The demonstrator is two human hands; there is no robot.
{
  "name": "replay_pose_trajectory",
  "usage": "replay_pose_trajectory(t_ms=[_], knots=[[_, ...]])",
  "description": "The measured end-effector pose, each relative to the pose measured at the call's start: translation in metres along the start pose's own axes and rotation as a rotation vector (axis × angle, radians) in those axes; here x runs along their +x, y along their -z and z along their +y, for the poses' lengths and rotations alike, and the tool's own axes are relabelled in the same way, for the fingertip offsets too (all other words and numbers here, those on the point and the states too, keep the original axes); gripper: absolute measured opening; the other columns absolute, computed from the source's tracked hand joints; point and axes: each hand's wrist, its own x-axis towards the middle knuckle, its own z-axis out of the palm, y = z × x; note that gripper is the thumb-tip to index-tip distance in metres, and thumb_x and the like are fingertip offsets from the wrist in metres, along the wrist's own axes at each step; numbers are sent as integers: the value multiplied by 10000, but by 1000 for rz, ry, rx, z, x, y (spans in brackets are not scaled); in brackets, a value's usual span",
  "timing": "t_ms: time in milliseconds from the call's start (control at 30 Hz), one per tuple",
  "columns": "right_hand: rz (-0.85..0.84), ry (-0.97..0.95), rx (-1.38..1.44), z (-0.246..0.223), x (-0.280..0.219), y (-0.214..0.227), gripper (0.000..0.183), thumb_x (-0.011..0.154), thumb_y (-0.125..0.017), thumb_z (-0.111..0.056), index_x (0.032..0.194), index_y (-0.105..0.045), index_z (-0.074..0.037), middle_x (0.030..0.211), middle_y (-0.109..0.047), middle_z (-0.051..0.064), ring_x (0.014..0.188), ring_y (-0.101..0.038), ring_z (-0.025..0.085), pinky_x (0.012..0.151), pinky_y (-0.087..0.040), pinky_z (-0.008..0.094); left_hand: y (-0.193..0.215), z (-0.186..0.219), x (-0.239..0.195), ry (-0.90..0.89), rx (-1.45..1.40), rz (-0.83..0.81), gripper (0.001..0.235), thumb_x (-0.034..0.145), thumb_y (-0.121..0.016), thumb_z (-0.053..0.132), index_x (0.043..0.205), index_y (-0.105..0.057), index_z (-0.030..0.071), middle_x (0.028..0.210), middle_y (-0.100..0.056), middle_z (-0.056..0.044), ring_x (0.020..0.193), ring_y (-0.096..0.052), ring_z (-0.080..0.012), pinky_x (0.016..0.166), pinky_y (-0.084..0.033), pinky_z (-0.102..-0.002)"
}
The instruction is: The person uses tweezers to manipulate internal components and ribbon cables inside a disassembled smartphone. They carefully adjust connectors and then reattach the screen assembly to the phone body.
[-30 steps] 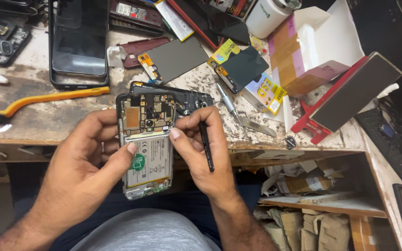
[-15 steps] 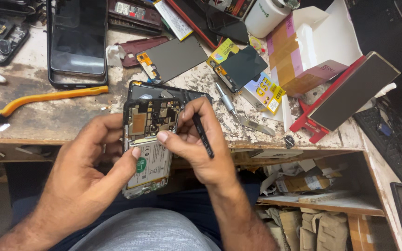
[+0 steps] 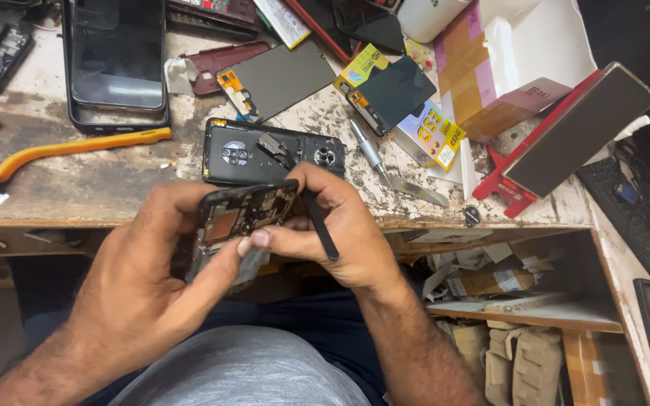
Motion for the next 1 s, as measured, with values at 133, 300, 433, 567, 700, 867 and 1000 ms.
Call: replay_pose_trajectory(t_ms=[133,300,433,567,700,867,1000], knots=[[14,24,-1,-3,-3,-2,286,860,-829,10,997,-590,-67,1021,-700,22,956,-670,104,891,-574,291,0,-1,-1,-12,65,-31,465,885,-718,138,1241,-454,-6,898,-771,-114,795,-753,-191,619,-622,-308],[-22,1,-7,-3,-3,2,290,848,-830,24,986,-588,-60,1005,-696,31,946,-667,110,887,-573,295,1,-3,-9,-12,4,-64,510,928,-700,154,1328,-425,-5,971,-772,-104,850,-761,-180,672,-620,-286],[-37,12,-24,2,-5,2,286,868,-833,24,985,-584,-54,1011,-683,40,947,-663,111,882,-570,289,2,-5,-11,26,-25,-83,489,931,-698,155,1320,-438,10,960,-783,-85,834,-761,-155,653,-626,-276],[18,34,8,8,-8,-5,302,888,-826,37,1000,-561,-53,990,-625,10,924,-630,93,834,-552,255,2,-7,-10,124,-136,-65,506,931,-693,130,1342,-430,-1,1032,-759,-97,883,-752,-149,581,-607,-276],[72,-13,59,3,-10,-6,273,837,-788,44,991,-576,-36,999,-675,33,892,-658,102,799,-572,247,6,-9,-7,48,-275,-48,478,964,-662,103,1351,-415,-31,1105,-739,-123,1037,-760,-144,725,-639,-261],[81,14,54,7,-11,-7,264,881,-784,42,1047,-590,-23,1019,-644,39,934,-642,98,840,-565,252,6,-11,-9,67,-220,-41,479,961,-683,118,1342,-427,-20,1093,-727,-114,1001,-774,-129,763,-627,-265],[80,22,73,7,-9,-9,261,910,-785,35,1083,-594,-7,1040,-654,58,956,-649,113,856,-563,255,6,-10,-9,95,-193,-30,481,955,-700,121,1335,-436,-10,1077,-732,-113,955,-786,-123,719,-632,-261]])
